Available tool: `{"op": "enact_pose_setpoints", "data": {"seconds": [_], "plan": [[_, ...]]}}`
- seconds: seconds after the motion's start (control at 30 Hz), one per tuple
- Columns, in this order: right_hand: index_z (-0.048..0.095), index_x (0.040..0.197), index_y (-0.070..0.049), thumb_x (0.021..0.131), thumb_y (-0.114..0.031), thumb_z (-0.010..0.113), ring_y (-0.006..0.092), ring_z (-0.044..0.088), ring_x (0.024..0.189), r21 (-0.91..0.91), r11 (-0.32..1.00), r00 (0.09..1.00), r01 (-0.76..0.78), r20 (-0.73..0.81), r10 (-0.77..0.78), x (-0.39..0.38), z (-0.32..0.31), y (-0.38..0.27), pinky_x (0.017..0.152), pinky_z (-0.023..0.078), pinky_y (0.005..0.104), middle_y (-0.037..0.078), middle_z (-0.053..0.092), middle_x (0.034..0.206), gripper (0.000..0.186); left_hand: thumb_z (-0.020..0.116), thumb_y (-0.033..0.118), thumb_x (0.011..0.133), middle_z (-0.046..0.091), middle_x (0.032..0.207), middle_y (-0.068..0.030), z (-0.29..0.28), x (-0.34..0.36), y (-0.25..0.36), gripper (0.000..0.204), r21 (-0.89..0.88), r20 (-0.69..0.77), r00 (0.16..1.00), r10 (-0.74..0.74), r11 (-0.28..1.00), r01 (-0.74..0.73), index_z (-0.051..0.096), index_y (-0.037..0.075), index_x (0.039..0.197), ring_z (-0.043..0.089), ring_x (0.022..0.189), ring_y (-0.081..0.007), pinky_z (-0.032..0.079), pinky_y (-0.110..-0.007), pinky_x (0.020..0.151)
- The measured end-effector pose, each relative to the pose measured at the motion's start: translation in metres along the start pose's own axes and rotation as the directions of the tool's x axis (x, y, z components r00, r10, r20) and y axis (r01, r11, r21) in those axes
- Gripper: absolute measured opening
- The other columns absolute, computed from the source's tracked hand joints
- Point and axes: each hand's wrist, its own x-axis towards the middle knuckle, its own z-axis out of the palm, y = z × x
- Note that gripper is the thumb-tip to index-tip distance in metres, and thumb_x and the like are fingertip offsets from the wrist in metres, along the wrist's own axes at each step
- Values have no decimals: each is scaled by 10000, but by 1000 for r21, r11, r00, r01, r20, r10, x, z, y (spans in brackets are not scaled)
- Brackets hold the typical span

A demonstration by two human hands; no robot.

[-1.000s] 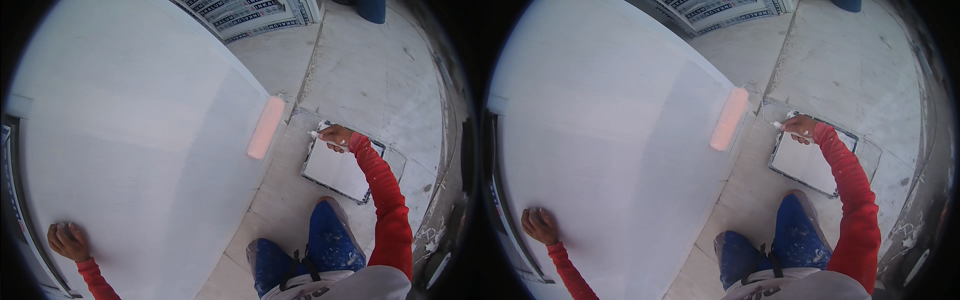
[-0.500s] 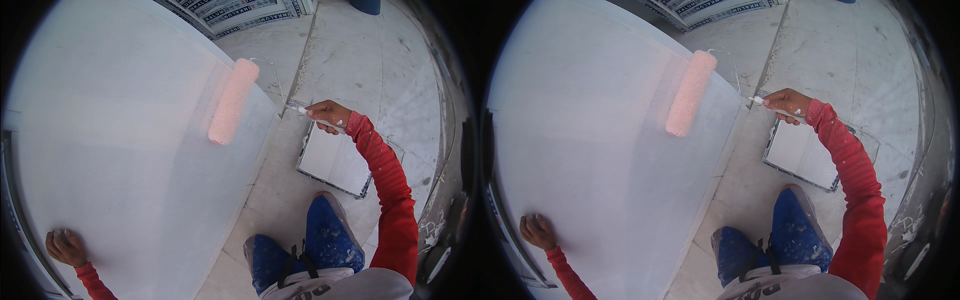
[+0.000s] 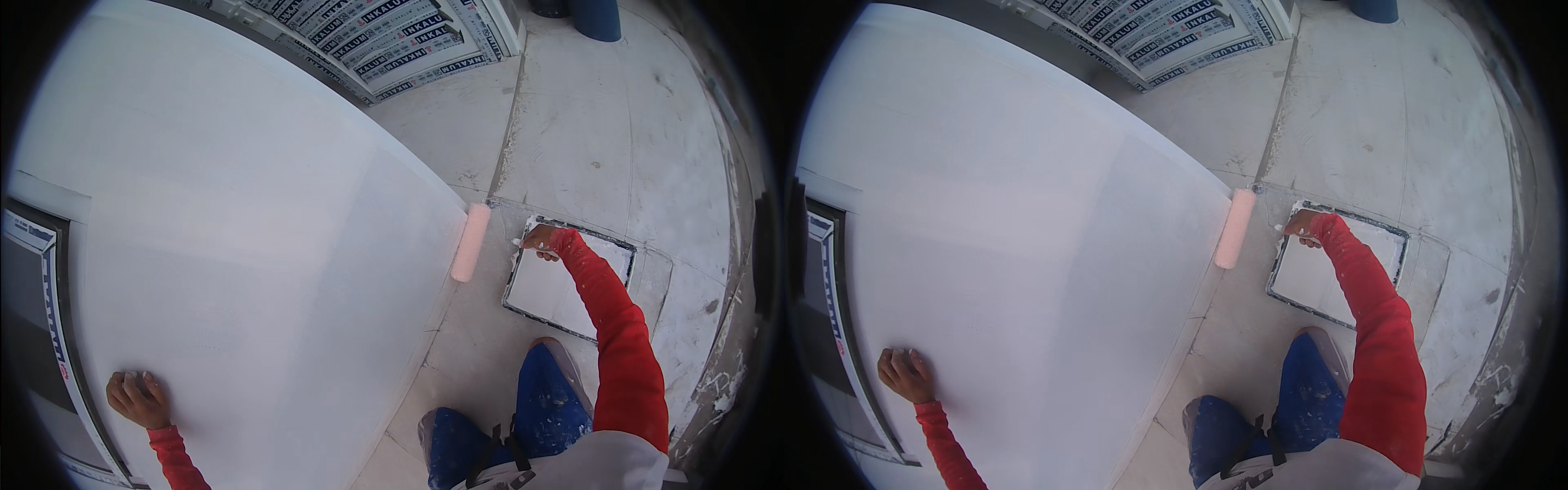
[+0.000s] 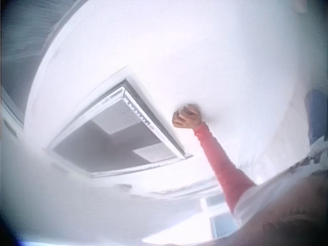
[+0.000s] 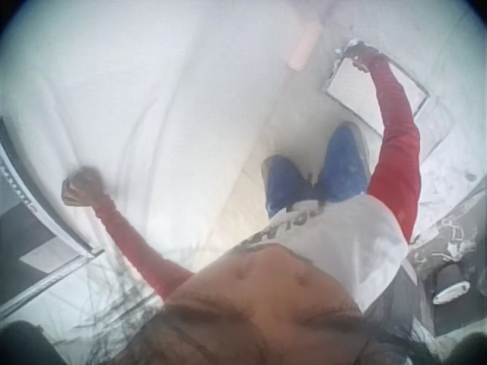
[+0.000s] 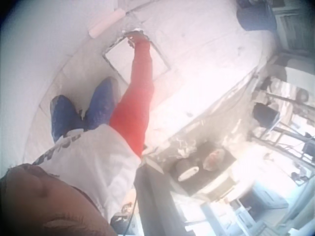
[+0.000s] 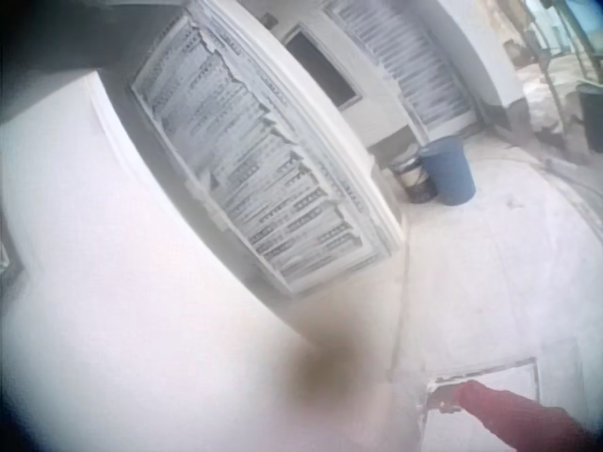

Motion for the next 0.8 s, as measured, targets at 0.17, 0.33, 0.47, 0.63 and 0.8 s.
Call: {"op": "enact_pose_setpoints", "data": {"seconds": [0.17, 0.33, 0.47, 0.63, 0.8], "plan": [[695, 1068, -73, 891, -442, 638, 172, 549, 500, 34, 998, 999, 44, 28, -45, -23, -4, -20, 399, 424, 357, 83, 590, 680, 413, 621, 213, 924, 586, 1143, -154, -5, 4, -1, 207, -11, -1, 1000, -3, 1000, 3, 581, 40, 1028, 517, 1093, -356, 446, -479, 888], [657, 1174, -60, 945, -425, 614, 122, 515, 484, 151, 979, 990, 137, 0, -138, -104, 2, -67, 386, 405, 296, 30, 535, 644, 433, 658, 174, 907, 598, 1164, -158, 3, -5, 0, 218, -39, 11, 999, -38, 998, 38, 614, 21, 1056, 520, 1115, -348, 444, -463, 925], [631, 1248, -47, 964, -408, 609, 99, 466, 440, 247, 933, 965, 261, -24, -263, -154, 5, -124, 372, 386, 269, 25, 514, 613, 459, 643, 193, 917, 601, 1154, -146, 0, -1, 0, 201, -16, -14, 1000, -20, 1000, 19, 595, 44, 1044, 531, 1090, -339, 451, -458, 891], [578, 1344, -33, 980, -396, 592, 72, 415, 390, 283, 861, 903, 423, -56, -425, -169, 12, -178, 349, 358, 245, 23, 496, 591, 515, 655, 194, 915, 610, 1151, -140, 2, -4, -4, 210, -7, -13, 1000, -13, 1000, 13, 599, 46, 1053, 542, 1083, -332, 453, -451, 893], [608, 1305, -30, 980, -391, 578, 81, 424, 395, 185, 938, 956, 294, -66, -287, -148, 21, -136, 355, 369, 261, 21, 490, 594, 486, 683, 198, 913, 624, 1155, -149, 4, -14, -11, 248, 9, 25, 999, -46, 999, 46, 625, 19, 1075, 568, 1080, -338, 454, -450, 912]]}}
